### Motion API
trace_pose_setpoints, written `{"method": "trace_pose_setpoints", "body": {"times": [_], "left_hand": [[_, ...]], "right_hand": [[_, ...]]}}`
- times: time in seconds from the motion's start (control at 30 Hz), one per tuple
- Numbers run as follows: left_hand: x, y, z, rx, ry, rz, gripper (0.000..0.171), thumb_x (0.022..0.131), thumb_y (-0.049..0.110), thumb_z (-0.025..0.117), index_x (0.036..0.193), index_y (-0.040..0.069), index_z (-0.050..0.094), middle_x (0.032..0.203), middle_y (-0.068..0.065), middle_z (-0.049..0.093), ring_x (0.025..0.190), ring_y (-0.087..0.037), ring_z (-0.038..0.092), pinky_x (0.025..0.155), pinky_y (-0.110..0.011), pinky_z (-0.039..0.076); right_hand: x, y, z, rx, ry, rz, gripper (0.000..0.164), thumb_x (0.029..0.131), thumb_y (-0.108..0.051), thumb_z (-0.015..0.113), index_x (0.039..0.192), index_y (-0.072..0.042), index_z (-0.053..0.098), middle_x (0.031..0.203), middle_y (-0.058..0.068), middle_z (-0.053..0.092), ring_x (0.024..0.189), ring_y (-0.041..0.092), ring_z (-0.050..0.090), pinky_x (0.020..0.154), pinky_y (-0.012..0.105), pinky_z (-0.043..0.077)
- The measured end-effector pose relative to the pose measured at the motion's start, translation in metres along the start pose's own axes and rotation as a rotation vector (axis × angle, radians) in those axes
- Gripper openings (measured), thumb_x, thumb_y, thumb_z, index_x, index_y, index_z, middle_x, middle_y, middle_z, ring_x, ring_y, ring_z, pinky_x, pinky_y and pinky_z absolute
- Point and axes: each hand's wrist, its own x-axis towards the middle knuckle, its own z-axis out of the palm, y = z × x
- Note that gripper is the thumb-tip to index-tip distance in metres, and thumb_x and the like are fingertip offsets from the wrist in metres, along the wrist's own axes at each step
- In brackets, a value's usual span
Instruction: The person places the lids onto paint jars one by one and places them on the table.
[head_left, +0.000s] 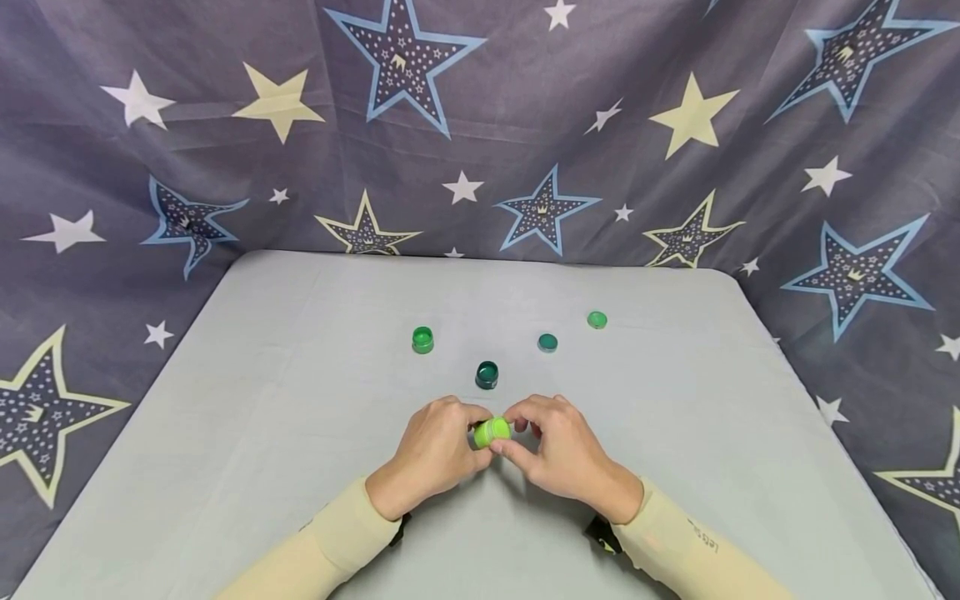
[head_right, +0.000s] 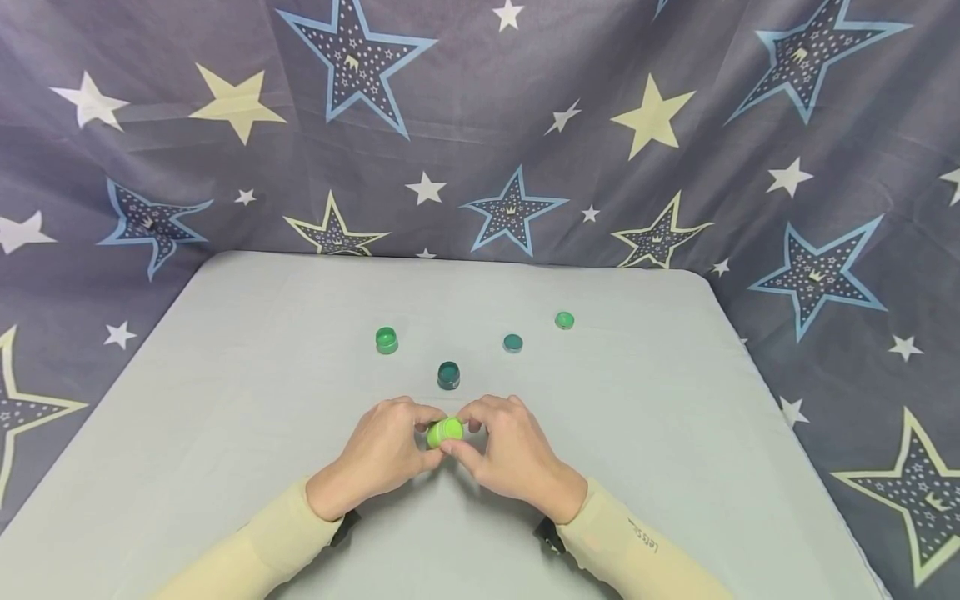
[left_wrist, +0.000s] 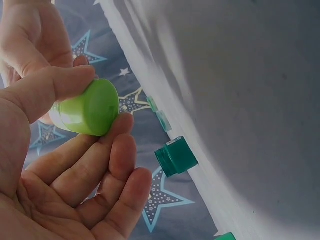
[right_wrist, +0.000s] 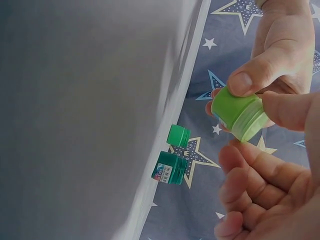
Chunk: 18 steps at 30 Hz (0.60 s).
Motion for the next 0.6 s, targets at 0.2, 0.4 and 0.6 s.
{"method": "trace_pose_setpoints", "body": {"times": [0.2, 0.4, 0.6], "left_hand": [[-0.0005, 0.0, 0.0004, 0.001, -0.006, -0.004, 0.022, 0.073, 0.015, 0.091, 0.091, 0.018, 0.08, 0.074, 0.014, 0.065, 0.063, -0.004, 0.046, 0.056, -0.023, 0.04], [-0.0007, -0.0002, 0.0004, 0.006, -0.004, -0.005, 0.022, 0.073, 0.016, 0.092, 0.092, 0.017, 0.08, 0.074, 0.014, 0.064, 0.062, -0.004, 0.045, 0.056, -0.023, 0.04], [-0.0007, -0.0007, 0.0002, 0.007, 0.004, -0.001, 0.024, 0.072, 0.019, 0.093, 0.092, 0.016, 0.08, 0.075, 0.013, 0.066, 0.064, -0.004, 0.047, 0.058, -0.023, 0.042]], "right_hand": [[0.0012, -0.0004, -0.0001, -0.005, 0.001, 0.009, 0.022, 0.084, -0.035, 0.086, 0.089, -0.017, 0.074, 0.078, -0.002, 0.066, 0.062, 0.015, 0.054, 0.066, 0.028, 0.041], [0.0009, 0.0012, -0.0006, -0.003, 0.0, 0.008, 0.027, 0.083, -0.039, 0.086, 0.09, -0.016, 0.074, 0.079, -0.002, 0.067, 0.063, 0.017, 0.056, 0.066, 0.028, 0.043], [0.0002, 0.0023, -0.0037, -0.001, -0.009, 0.019, 0.034, 0.08, -0.034, 0.088, 0.102, -0.012, 0.075, 0.084, 0.0, 0.067, 0.063, 0.021, 0.055, 0.064, 0.028, 0.04]]}}
